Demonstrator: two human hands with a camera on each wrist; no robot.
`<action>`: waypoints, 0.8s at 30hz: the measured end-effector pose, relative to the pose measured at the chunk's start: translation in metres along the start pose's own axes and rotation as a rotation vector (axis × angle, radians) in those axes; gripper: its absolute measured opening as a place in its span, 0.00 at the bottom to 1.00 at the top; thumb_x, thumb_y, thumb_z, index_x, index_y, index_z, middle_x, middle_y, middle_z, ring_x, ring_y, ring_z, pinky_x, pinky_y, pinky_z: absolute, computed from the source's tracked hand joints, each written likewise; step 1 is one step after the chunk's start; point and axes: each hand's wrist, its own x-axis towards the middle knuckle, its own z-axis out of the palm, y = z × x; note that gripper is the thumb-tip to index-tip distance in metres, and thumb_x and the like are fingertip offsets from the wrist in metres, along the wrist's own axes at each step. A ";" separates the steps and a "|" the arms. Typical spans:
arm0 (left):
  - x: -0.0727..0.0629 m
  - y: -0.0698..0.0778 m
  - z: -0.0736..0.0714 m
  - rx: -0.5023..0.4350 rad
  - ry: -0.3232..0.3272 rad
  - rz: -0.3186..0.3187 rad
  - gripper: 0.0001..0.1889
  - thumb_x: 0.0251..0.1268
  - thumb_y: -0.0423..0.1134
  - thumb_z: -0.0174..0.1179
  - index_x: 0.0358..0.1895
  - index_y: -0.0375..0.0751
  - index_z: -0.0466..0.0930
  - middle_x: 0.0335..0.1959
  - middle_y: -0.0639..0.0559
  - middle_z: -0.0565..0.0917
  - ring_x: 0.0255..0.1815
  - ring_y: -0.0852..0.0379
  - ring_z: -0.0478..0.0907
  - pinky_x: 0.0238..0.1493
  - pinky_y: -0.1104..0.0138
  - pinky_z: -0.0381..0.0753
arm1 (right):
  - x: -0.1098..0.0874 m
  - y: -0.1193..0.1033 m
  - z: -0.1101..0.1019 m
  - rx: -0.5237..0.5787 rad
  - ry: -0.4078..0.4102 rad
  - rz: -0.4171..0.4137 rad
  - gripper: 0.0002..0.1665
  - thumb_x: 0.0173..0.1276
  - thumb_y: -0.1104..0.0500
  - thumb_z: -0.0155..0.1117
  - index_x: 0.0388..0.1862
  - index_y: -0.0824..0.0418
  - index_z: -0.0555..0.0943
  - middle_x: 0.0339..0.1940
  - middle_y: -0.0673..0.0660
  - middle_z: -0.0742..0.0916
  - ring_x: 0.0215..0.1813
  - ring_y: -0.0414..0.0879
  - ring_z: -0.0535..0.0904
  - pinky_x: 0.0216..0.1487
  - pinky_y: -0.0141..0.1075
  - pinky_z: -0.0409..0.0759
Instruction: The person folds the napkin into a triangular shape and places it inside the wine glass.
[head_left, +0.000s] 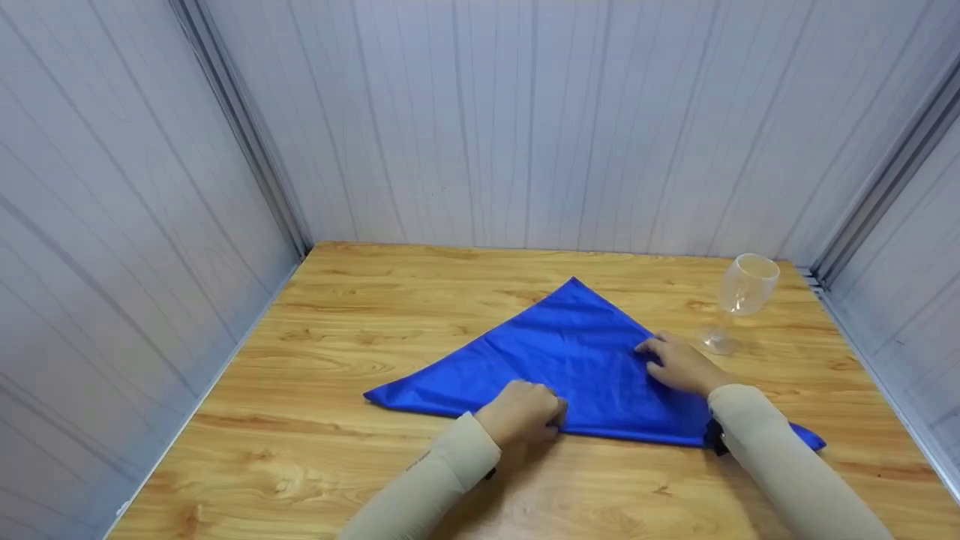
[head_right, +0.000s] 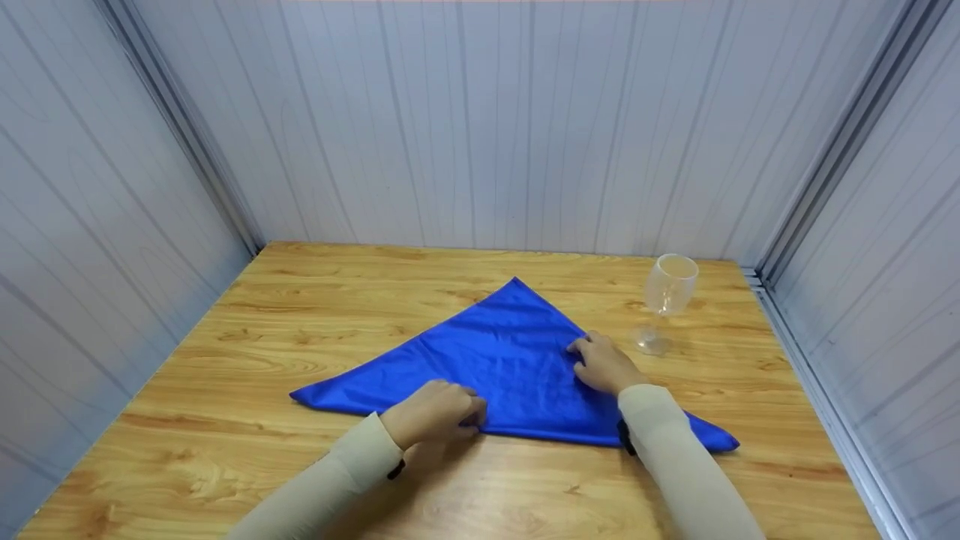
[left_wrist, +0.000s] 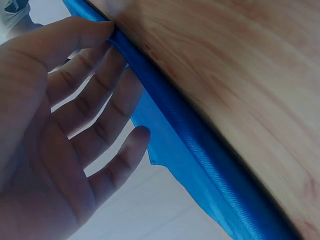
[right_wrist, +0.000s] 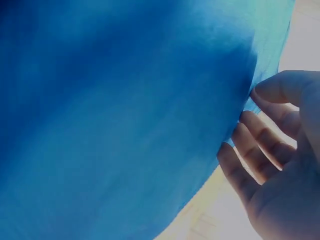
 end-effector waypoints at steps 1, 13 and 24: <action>0.000 0.000 -0.001 0.010 0.003 -0.003 0.03 0.57 0.45 0.72 0.32 0.60 0.87 0.27 0.63 0.84 0.29 0.62 0.83 0.26 0.66 0.79 | 0.000 0.000 -0.001 -0.004 -0.011 0.009 0.17 0.62 0.69 0.61 0.51 0.70 0.82 0.47 0.65 0.81 0.51 0.62 0.79 0.56 0.58 0.75; 0.000 -0.007 0.001 0.023 0.060 -0.030 0.04 0.57 0.43 0.70 0.26 0.55 0.85 0.24 0.60 0.83 0.25 0.59 0.81 0.22 0.64 0.77 | 0.004 -0.006 -0.006 -0.019 -0.097 0.094 0.23 0.63 0.65 0.61 0.57 0.72 0.79 0.51 0.69 0.79 0.53 0.65 0.77 0.58 0.59 0.73; 0.002 -0.022 0.009 0.036 0.154 -0.133 0.09 0.54 0.37 0.70 0.21 0.51 0.82 0.20 0.57 0.82 0.21 0.57 0.79 0.19 0.63 0.77 | 0.011 -0.009 -0.008 -0.034 -0.129 0.125 0.25 0.64 0.64 0.59 0.59 0.75 0.78 0.51 0.73 0.77 0.54 0.67 0.76 0.58 0.59 0.73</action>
